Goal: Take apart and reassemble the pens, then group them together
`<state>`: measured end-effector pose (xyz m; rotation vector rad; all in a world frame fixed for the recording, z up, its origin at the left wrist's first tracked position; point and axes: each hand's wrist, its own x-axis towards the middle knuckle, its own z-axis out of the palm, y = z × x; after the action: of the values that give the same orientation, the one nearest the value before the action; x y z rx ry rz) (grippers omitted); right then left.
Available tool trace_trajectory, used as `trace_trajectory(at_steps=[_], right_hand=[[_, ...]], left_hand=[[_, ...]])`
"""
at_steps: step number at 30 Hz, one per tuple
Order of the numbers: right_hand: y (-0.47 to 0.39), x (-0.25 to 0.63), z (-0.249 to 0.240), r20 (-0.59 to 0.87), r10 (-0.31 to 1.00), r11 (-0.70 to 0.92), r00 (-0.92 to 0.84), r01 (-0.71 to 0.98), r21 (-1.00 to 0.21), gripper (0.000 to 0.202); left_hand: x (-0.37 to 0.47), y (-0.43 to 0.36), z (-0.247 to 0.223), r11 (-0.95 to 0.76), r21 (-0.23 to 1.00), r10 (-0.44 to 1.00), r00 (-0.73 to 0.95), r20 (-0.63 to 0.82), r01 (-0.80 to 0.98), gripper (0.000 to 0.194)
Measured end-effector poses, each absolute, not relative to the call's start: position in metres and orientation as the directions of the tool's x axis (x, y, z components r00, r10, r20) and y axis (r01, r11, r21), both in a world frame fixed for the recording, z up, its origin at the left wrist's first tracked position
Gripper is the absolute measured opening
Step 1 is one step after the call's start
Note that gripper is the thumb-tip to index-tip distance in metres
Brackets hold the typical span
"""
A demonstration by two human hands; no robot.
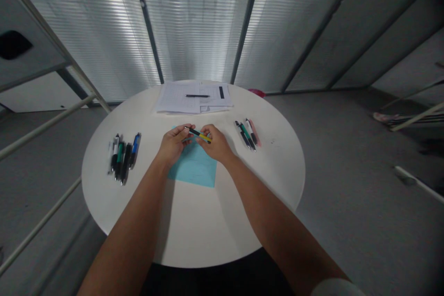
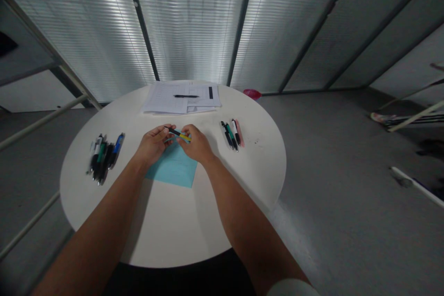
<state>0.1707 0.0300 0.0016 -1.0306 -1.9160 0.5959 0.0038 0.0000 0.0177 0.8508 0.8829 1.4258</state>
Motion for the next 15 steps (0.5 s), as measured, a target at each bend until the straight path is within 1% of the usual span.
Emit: trace_trajectory(at_steps=[3, 8, 11, 13, 15], right_hand=[[0.0306, 0.1712, 0.002, 0.436, 0.839, 0.542, -0.325, 0.427, -0.724, 0.021], [0.0294, 0.1728, 0.0044, 0.422, 0.822, 0.564, -0.382, 0.446, -0.695, 0.034], [0.0303, 0.1715, 0.0019, 0.429, 0.842, 0.538, -0.329, 0.437, -0.721, 0.025], [0.0317, 0.1705, 0.0, 0.428, 0.857, 0.515, -0.288, 0.436, -0.738, 0.027], [0.0329, 0.1704, -0.0005, 0.433, 0.849, 0.528, -0.302, 0.447, -0.723, 0.023]], left_hand=[[0.003, 0.0001, 0.0178, -0.027, 0.891, 0.999, -0.047, 0.007, -0.452, 0.03], [0.0022, 0.0007, 0.0168, -0.028, 0.895, 0.999, -0.043, 0.01, -0.445, 0.03], [0.0029, 0.0009, 0.0165, -0.024, 0.894, 0.999, -0.037, 0.008, -0.447, 0.03], [0.0032, 0.0009, 0.0164, -0.025, 0.891, 0.999, -0.04, 0.008, -0.453, 0.03], [0.003, 0.001, 0.0162, -0.027, 0.886, 0.999, -0.041, 0.008, -0.463, 0.03]])
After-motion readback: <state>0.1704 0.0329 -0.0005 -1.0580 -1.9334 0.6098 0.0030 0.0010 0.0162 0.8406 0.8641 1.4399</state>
